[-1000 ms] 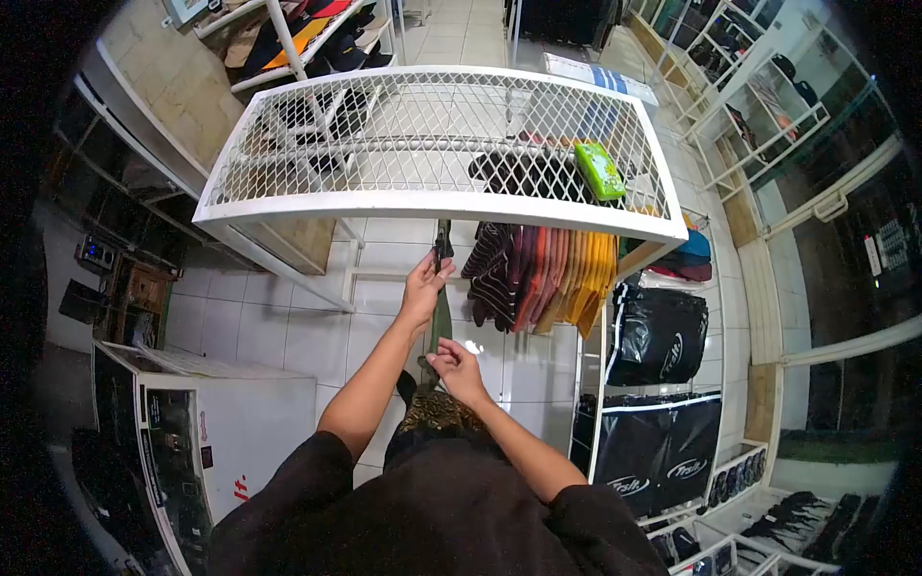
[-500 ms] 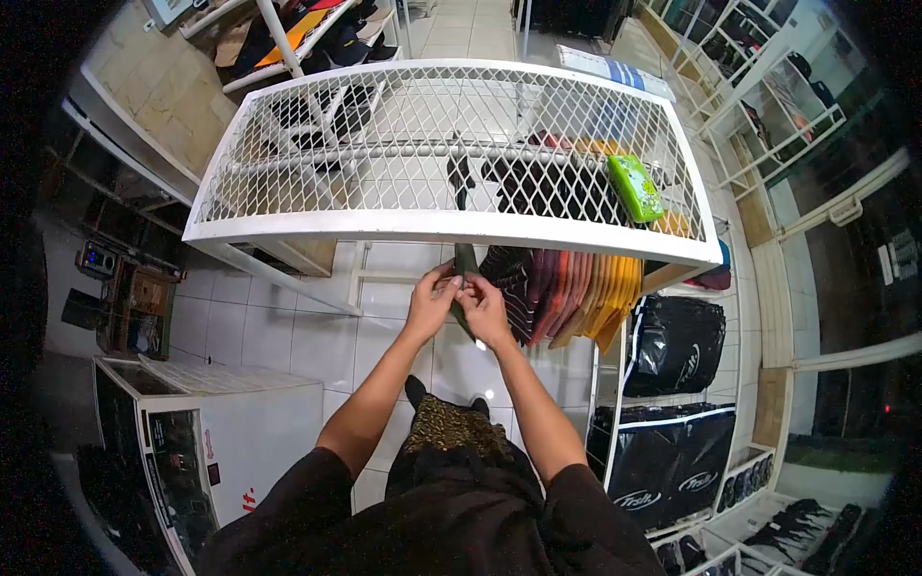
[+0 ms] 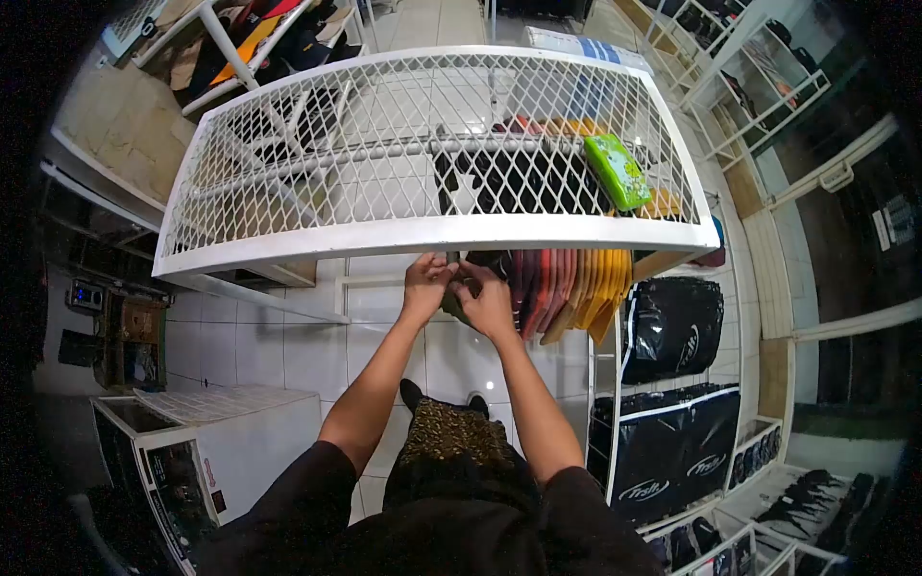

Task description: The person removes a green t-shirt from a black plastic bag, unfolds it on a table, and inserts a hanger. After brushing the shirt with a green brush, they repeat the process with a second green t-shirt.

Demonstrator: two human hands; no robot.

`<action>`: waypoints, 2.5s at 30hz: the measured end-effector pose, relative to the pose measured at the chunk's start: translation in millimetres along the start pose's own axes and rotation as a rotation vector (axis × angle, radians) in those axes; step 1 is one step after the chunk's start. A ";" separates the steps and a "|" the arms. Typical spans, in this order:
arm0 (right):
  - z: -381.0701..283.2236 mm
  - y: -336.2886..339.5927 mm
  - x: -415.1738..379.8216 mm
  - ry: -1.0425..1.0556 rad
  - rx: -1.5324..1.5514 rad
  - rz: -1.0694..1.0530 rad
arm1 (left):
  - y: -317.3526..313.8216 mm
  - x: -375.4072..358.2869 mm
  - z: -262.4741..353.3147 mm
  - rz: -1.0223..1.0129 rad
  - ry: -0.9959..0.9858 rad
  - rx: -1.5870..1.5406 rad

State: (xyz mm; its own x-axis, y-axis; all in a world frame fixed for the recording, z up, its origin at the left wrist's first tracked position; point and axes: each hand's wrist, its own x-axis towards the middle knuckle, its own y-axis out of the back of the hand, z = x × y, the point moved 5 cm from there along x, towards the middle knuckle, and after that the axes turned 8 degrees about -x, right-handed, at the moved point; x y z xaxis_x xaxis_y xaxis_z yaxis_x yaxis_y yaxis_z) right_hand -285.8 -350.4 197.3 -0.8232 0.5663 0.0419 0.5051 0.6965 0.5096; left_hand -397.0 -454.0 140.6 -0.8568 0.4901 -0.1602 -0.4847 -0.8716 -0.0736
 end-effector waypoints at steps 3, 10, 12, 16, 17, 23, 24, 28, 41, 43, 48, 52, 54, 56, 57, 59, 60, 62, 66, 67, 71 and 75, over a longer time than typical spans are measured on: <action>-10.1 46.8 -19.2 0.186 -0.401 0.465 | -14.1 0.1 0.2 -0.063 0.049 -0.031; 37.4 74.6 -19.7 0.066 -0.404 0.520 | -94.3 -0.6 15.5 -0.187 -0.087 0.111; 47.2 82.1 -19.1 0.024 -0.384 0.514 | -114.5 3.5 13.2 -0.185 -0.124 0.101; 55.4 97.4 -16.9 -0.010 -0.312 0.475 | -126.8 6.7 0.3 -0.188 -0.152 0.091; 54.9 96.5 -20.3 -0.001 -0.303 0.442 | -123.3 5.0 -4.7 -0.183 -0.152 0.037; 48.6 82.0 -24.1 0.096 -0.366 0.514 | -113.0 1.8 0.5 -0.230 -0.208 0.153; 45.2 80.8 -26.2 0.077 -0.357 0.495 | -111.7 -1.6 2.5 -0.193 -0.226 0.221; 42.2 79.6 -52.1 0.014 -0.303 0.466 | -99.6 -44.4 -3.7 -0.204 -0.257 0.370; 74.7 120.4 -272.3 -0.548 -0.188 0.598 | -83.6 -186.6 -78.1 -0.681 0.216 0.289; 84.1 136.4 -285.2 -0.586 -0.188 0.697 | -107.9 -183.1 -66.7 -0.799 0.135 0.366; 122.6 174.2 -285.9 -0.646 -0.144 0.797 | -183.8 -169.5 -45.9 -0.964 0.087 0.410; 183.9 211.3 -272.1 -0.662 -0.056 0.887 | -255.5 -162.1 -40.2 -1.035 0.033 0.470; 221.9 235.6 -267.8 -0.683 -0.049 0.913 | -301.4 -156.9 -46.6 -1.078 0.013 0.514; 270.6 256.6 -263.1 -0.737 -0.006 0.929 | -348.1 -149.8 -64.8 -1.121 0.035 0.535; 294.3 265.4 -259.3 -0.778 0.023 0.949 | -372.6 -143.7 -73.1 -1.161 0.045 0.539; 330.2 289.0 -251.6 -0.793 -0.048 0.976 | -426.9 -130.0 -89.1 -1.179 -0.038 0.600; 347.3 299.9 -247.4 -0.818 -0.019 0.978 | -453.8 -121.7 -102.8 -1.197 -0.018 0.636; 380.9 316.5 -236.5 -0.853 0.016 0.967 | -506.3 -102.9 -132.8 -1.208 -0.054 0.698; 437.2 331.9 -228.0 -0.974 0.058 0.953 | -589.6 -78.1 -166.8 -1.172 -0.382 0.787; 447.2 333.0 -227.1 -0.994 0.105 0.957 | -602.3 -74.4 -181.5 -1.141 -0.301 0.884; 455.7 340.3 -229.8 -1.078 0.135 0.925 | -633.9 -63.7 -219.3 -1.071 -0.442 0.955; 466.9 330.0 -244.9 -1.088 0.099 0.927 | -651.1 -69.0 -219.7 -0.979 -0.481 1.004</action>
State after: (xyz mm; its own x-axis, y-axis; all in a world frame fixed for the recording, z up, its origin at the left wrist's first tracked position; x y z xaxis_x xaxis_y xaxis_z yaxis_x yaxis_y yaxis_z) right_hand 203.6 -53.5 -46.0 0.3895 0.8435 -0.3700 0.7933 -0.1031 0.6000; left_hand 16.3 76.4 -16.7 -0.0032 0.9948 -0.1016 -0.6341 0.0765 0.7695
